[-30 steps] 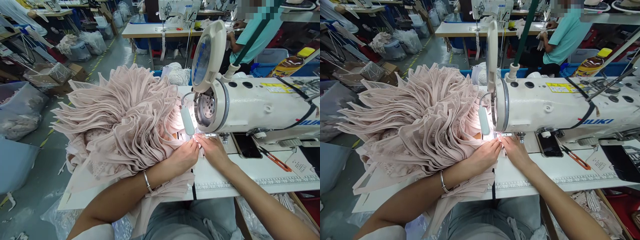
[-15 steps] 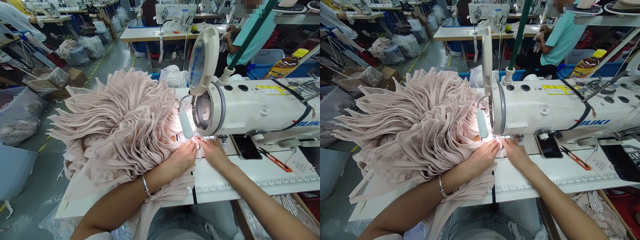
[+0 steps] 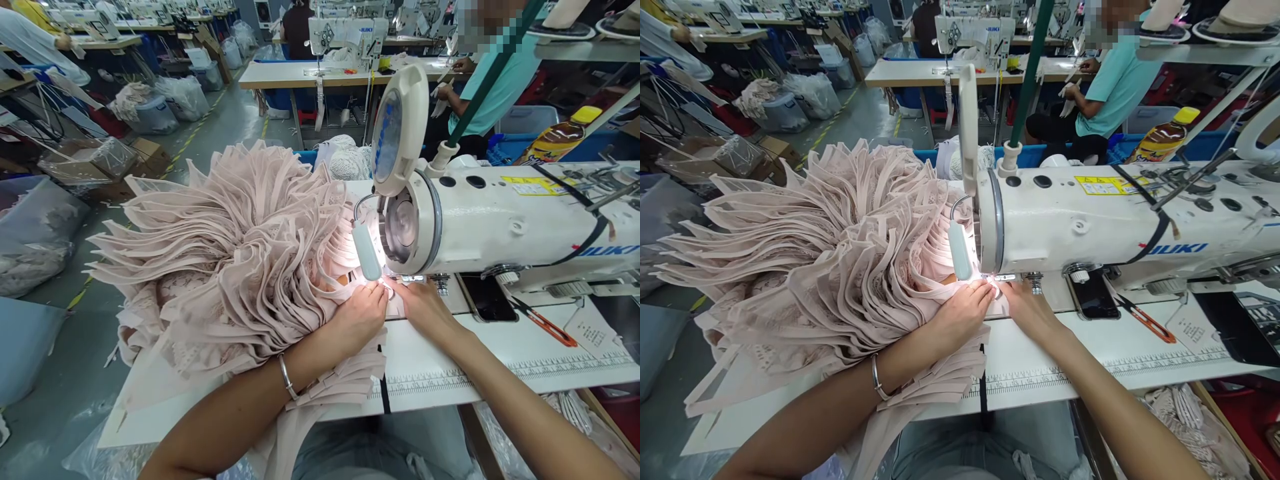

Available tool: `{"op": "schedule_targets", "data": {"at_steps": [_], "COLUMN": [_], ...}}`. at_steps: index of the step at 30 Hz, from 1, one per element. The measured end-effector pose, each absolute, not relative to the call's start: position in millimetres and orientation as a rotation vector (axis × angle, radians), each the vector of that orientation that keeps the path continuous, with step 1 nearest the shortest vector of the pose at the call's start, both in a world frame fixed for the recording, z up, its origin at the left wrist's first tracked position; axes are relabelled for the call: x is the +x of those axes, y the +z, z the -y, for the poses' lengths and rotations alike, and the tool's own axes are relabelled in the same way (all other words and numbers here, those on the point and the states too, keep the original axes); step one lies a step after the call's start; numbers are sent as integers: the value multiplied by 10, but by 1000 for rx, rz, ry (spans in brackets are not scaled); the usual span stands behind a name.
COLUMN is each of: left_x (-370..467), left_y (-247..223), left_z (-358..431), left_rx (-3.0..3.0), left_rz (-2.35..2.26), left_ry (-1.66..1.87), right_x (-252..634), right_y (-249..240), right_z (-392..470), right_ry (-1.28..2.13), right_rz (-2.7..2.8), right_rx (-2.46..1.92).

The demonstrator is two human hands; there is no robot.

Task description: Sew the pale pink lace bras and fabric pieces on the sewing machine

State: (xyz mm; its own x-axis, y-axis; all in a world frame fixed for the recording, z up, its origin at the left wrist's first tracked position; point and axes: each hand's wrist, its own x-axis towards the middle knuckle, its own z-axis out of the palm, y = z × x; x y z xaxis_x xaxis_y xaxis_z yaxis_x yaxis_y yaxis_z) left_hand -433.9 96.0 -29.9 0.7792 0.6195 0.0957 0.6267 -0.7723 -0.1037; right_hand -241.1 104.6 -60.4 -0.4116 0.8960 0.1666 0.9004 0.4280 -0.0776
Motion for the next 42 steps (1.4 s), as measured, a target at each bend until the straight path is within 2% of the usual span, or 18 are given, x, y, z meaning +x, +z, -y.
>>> {"op": "schedule_targets", "data": {"at_steps": [14,20,31,37,42], "left_x": [-4354,-4530,-4609,-4546,-4590], "left_y": [-357,-279,-345,-407,-468], "left_z": [-963,-980,-1136,-1189,-1182], "left_rx": [-2729,-2668,-2809,-2853,-2823], "left_rz": [974,1003,986,1046,1148], "left_ry": [-169,-150,-452,-293,-326], "right_x": [-2390,-2381,-2372,-2416,-2419], "right_y": [-698,-766,-776,-669,-668], "right_z": [-1072,-1021,-988,-908,-906], "right_ry": [-68,-20,87,-5,-17], "right_rz": [2419,2187,2230,2232,2234], "right_rx": [-1475,-1366,-1314,-1277,-1302]}}
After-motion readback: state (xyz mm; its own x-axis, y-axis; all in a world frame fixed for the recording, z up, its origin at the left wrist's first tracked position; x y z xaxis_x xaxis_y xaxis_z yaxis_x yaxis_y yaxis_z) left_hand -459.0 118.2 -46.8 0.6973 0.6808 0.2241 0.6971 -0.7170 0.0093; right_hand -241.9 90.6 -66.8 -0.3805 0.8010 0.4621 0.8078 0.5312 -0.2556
